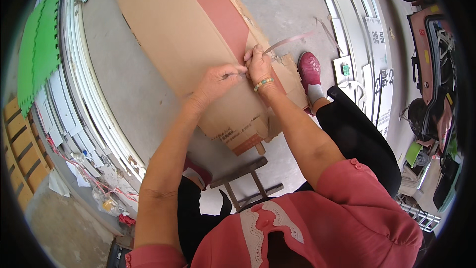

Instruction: The person ties a cardboard box with string while sitting on a stool, then stands up and moves the box aside. They pick up a broom and dustpan and sweep the floor, collecting debris into the dustpan. The person continues sweeping the floor and stairs, gathering dust and small debris.

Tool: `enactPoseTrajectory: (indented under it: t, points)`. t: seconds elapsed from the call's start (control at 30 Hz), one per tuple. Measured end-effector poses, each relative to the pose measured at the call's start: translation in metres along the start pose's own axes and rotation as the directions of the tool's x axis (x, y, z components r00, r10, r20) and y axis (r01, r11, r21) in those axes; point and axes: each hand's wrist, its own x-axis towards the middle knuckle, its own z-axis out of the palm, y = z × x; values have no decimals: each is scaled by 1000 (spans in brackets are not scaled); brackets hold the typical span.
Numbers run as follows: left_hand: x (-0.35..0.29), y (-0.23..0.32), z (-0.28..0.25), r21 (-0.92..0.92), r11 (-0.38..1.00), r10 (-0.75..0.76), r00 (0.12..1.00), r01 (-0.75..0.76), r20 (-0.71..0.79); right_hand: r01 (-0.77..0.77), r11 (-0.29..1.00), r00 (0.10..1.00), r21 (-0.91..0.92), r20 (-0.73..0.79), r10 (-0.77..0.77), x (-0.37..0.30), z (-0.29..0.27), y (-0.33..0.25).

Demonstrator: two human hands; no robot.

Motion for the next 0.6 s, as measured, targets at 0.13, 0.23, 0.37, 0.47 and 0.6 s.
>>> enactPoseTrajectory:
  t: [0.13, 0.23, 0.37, 0.47, 0.6]
  points:
    - [17, -20, 12, -349, 937, -34, 994, -4, -104, -28, 999, 1000, 35, -3, 28, 2, 4, 7]
    - [20, -23, 24, -416, 909, -34, 990, -25, -134, 10, 999, 999, 37, -41, -8, 5, 1, 10]
    - [9, -5, 22, 30, 995, 100, 995, -99, -26, 116, 992, 991, 51, -74, -112, 7, 6, 3]
    - [1, -26, 3, 91, 988, 127, 991, -122, -49, -89, 979, 995, 183, 49, 81, 3, 5, -1]
    - [4, -49, -12, 143, 973, 197, 974, -180, -114, -90, 969, 992, 229, 110, 66, 1, 2, -7]
